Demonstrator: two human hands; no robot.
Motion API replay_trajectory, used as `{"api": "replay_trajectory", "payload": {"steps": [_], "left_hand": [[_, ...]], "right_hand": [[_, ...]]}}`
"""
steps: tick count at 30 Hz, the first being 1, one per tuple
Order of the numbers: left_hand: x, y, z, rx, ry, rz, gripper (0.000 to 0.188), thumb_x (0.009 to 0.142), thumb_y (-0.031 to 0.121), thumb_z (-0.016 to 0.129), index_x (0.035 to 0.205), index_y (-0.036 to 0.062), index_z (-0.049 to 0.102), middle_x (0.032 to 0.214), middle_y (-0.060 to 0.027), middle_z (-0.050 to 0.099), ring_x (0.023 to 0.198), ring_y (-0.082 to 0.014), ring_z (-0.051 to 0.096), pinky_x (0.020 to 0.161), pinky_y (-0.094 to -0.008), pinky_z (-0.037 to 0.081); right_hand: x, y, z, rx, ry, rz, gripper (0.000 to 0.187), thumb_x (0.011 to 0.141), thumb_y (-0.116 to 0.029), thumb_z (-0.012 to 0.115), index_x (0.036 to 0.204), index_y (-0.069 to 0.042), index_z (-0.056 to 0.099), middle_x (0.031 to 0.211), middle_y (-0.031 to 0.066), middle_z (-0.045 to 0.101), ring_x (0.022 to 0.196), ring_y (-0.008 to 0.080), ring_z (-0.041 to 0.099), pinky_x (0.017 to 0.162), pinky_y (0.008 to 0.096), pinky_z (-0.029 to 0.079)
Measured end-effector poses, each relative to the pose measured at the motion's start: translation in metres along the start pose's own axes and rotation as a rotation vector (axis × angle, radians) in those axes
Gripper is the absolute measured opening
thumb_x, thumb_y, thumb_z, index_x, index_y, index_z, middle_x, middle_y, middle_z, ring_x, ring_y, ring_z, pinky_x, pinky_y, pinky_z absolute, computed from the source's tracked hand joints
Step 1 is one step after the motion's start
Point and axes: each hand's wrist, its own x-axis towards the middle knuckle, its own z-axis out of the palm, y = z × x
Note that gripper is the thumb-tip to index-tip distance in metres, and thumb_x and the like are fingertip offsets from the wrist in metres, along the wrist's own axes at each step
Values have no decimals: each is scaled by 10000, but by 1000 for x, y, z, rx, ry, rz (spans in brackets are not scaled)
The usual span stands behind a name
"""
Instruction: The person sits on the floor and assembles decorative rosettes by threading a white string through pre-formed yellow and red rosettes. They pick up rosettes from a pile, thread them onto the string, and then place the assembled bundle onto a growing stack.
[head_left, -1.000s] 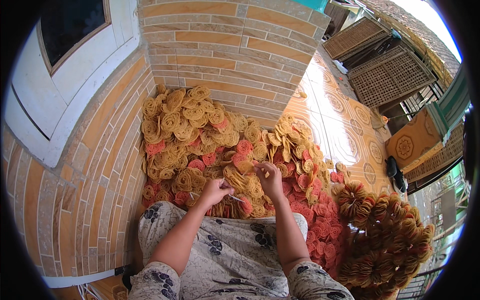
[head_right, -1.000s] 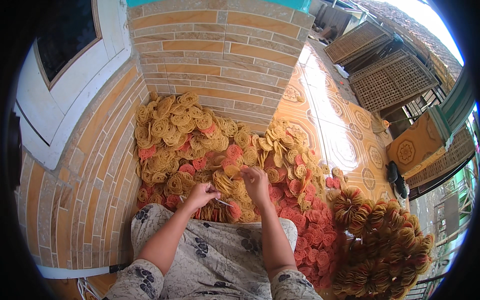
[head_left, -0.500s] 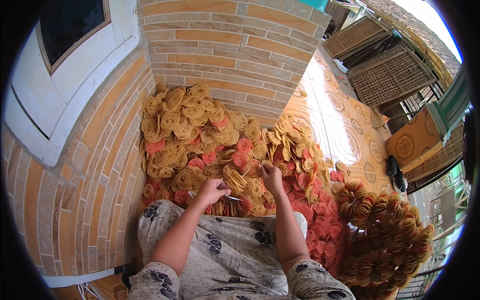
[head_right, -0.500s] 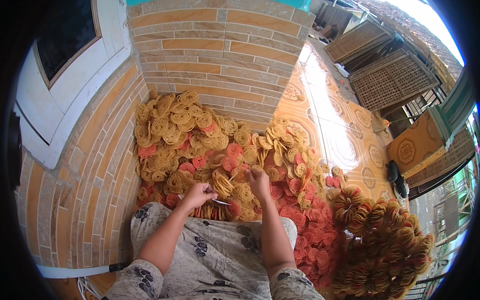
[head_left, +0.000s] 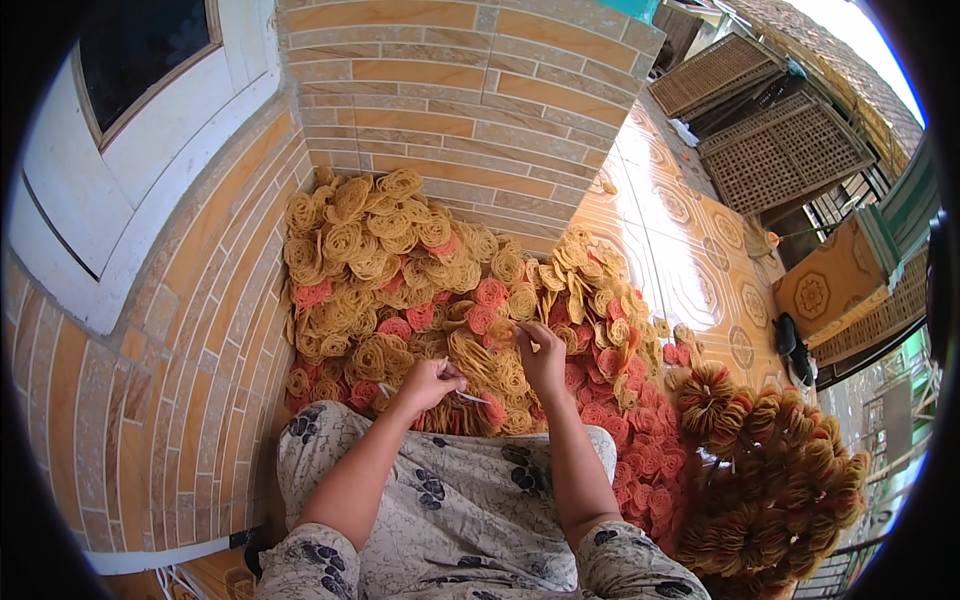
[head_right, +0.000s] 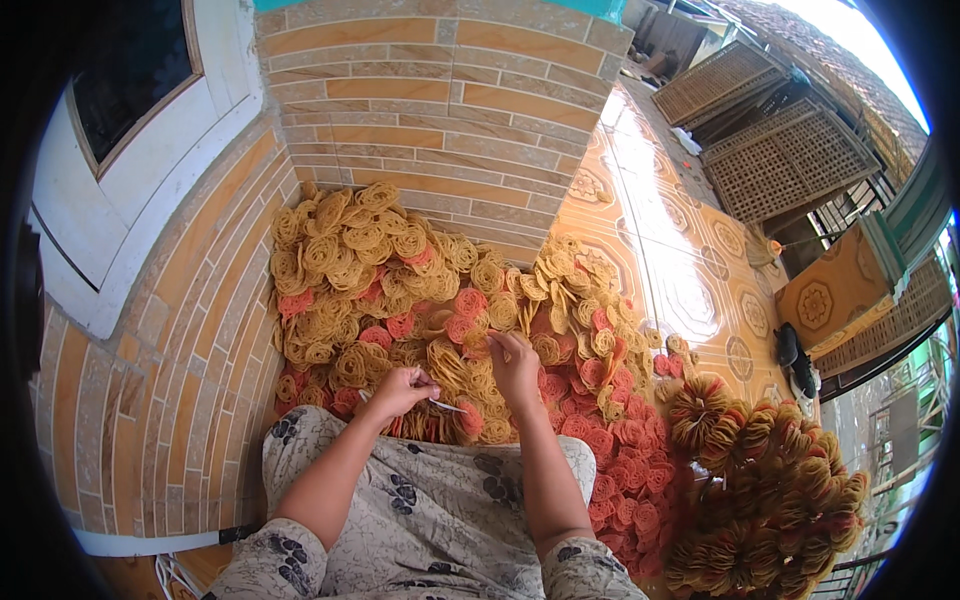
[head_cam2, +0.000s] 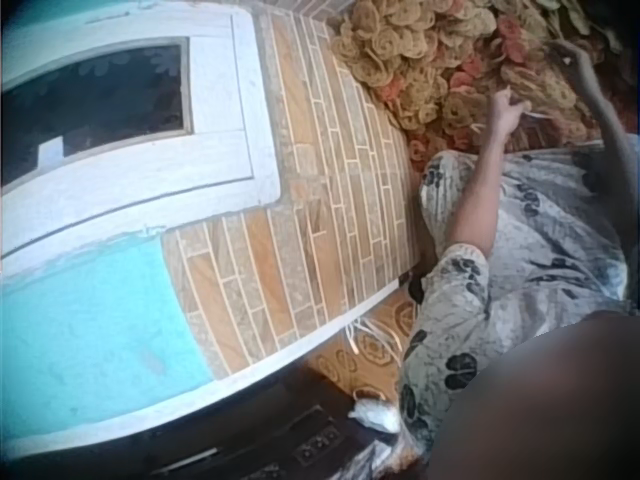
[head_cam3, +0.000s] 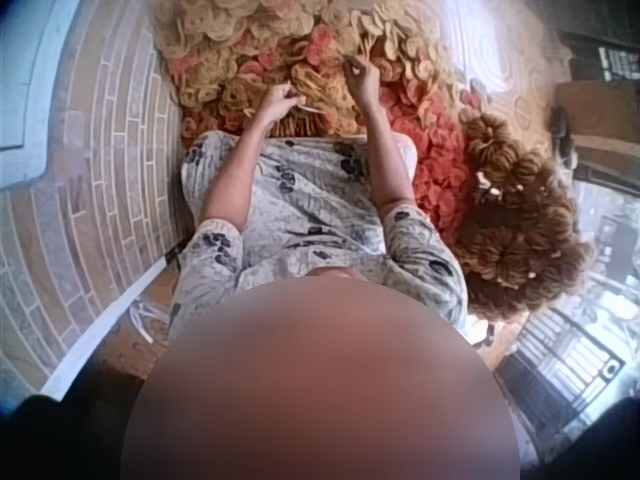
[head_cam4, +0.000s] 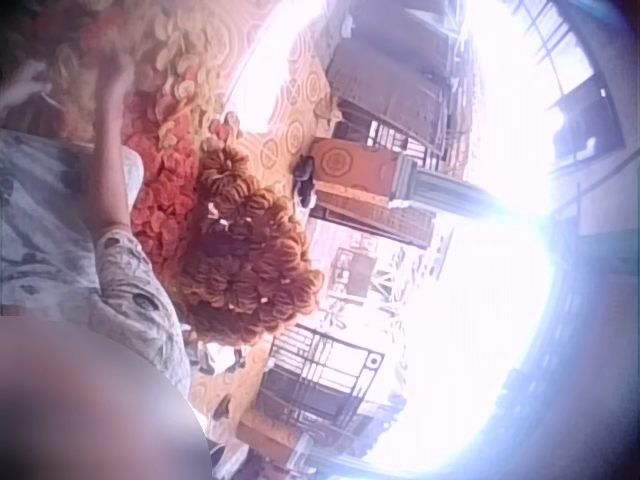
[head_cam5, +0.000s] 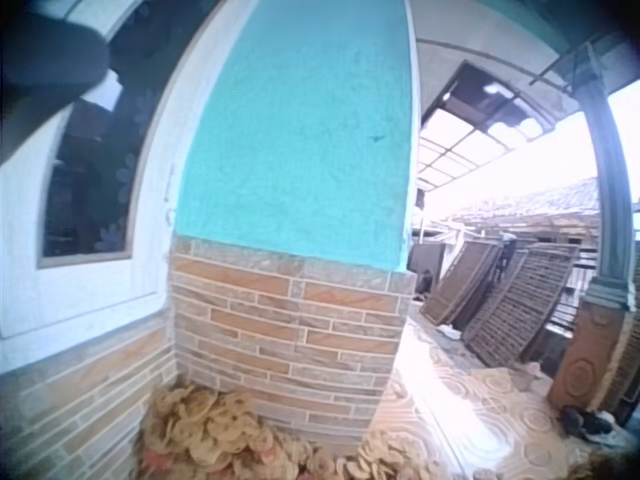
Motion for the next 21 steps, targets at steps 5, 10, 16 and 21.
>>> {"api": "replay_trajectory", "payload": {"steps": [5,10,16,21], "left_hand": [[3,-5,1,-40,2,11,147,837,140,732,885,18,665,860,-61,691,819,-120,618,764,-286,469],[17,-28,5,-112,153,88,122,844,83,718,879,2,635,854,-50,677,792,-99,593,742,-267,463],[28,-46,5,-139,239,120,178,829,132,743,870,-7,638,804,-44,676,731,-107,598,704,-284,469],[26,-40,6,-277,235,146,188,831,136,746,881,-6,632,811,-44,670,738,-103,593,704,-273,463]], "right_hand": [[1,-10,-1,94,-44,-60,112,874,-88,668,921,9,699,795,136,664,712,250,649,663,325,501],[15,-5,18,-53,-72,0,239,887,-205,665,770,3,678,687,122,608,636,296,594,612,377,469],[33,17,62,-423,31,-110,208,844,-189,657,1041,-124,658,1072,56,593,976,281,542,841,423,380],[44,28,61,-362,135,-115,161,869,-206,641,983,-102,690,899,45,629,863,270,568,820,405,380]]}}
